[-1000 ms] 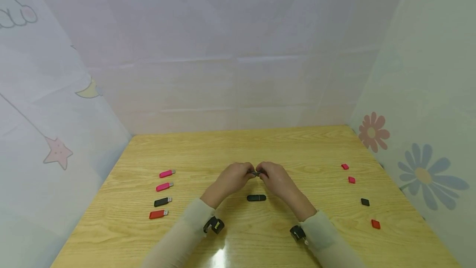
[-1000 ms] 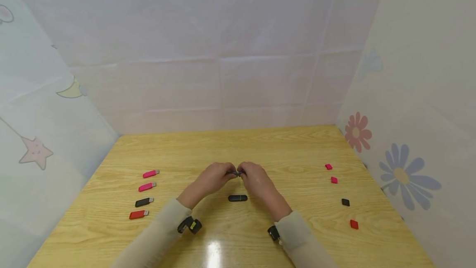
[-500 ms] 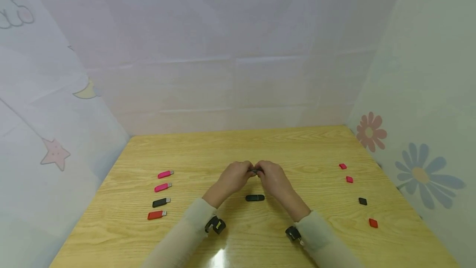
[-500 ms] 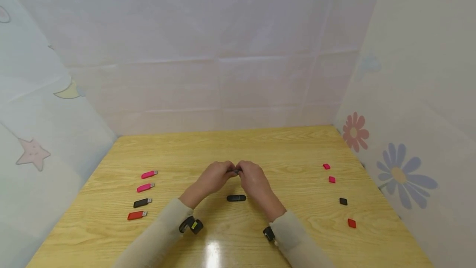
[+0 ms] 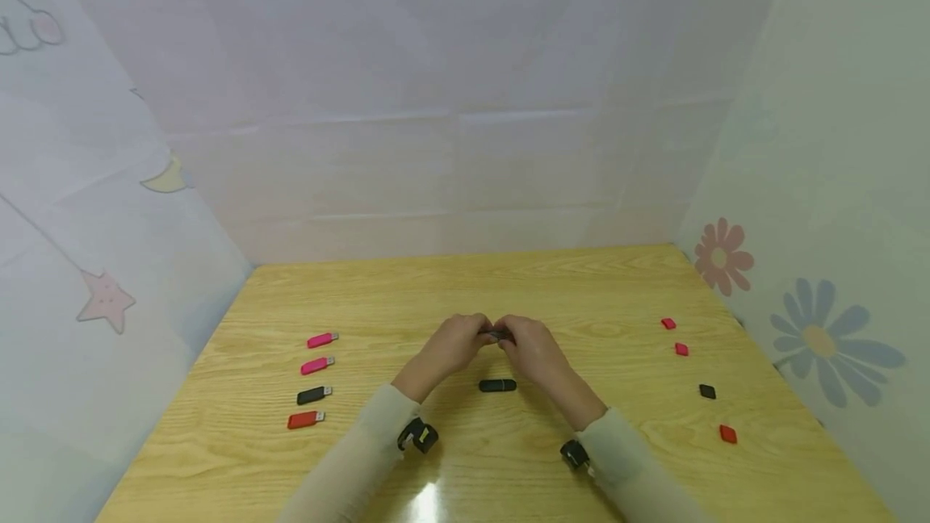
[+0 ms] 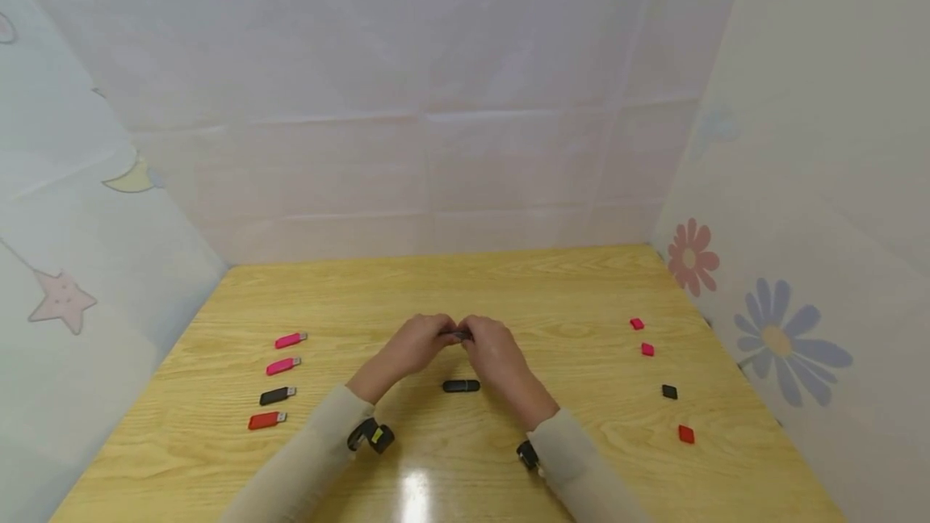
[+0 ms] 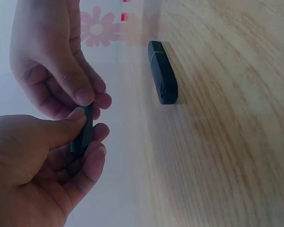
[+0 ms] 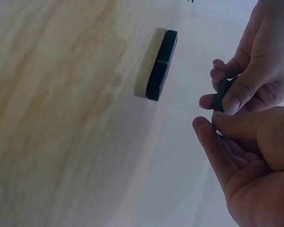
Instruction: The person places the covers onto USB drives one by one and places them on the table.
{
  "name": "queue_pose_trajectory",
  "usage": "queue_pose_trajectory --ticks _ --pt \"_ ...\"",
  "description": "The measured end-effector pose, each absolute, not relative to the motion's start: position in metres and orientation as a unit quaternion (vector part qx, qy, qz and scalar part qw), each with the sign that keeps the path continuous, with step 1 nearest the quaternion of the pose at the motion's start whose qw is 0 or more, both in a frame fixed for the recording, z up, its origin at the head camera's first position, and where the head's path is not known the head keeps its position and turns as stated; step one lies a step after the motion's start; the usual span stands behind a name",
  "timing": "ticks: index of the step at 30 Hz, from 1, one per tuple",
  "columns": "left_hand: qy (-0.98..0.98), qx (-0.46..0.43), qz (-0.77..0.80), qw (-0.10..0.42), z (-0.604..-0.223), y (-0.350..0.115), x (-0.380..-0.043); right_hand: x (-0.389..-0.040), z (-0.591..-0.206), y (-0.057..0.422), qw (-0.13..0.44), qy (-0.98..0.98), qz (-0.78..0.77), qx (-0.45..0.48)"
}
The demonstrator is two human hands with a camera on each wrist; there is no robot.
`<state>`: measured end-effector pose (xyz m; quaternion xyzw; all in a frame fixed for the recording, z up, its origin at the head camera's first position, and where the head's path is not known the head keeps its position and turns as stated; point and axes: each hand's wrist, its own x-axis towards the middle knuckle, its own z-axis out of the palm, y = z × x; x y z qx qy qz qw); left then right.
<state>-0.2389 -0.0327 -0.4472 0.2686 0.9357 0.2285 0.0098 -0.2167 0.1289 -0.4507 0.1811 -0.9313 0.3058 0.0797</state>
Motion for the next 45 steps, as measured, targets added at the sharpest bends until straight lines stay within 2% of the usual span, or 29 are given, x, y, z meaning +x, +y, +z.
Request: queue_pose_trajectory --ticks 12,26,36,45 --pt "0.933 0.252 0.250 0.062 -0.445 -0.033 -0.238 -0.220 -0.452 0.134 0.050 -0.945 0.261 0.190" --pt "0.949 0.268 0.157 0.049 -0.456 -0.033 -0.239 -0.227 -0.460 0.138 -0.018 -0.952 0.224 0.208" --pt "0.951 0.280 0.121 0.058 -0.469 -0.030 -0.243 -0.231 -0.467 0.136 -0.090 -0.951 0.217 0.202" --pt "0.951 0.276 0.120 0.066 -0.471 -0.029 -0.244 -0.235 -0.467 0.134 -0.098 -0.954 0.197 0.202"
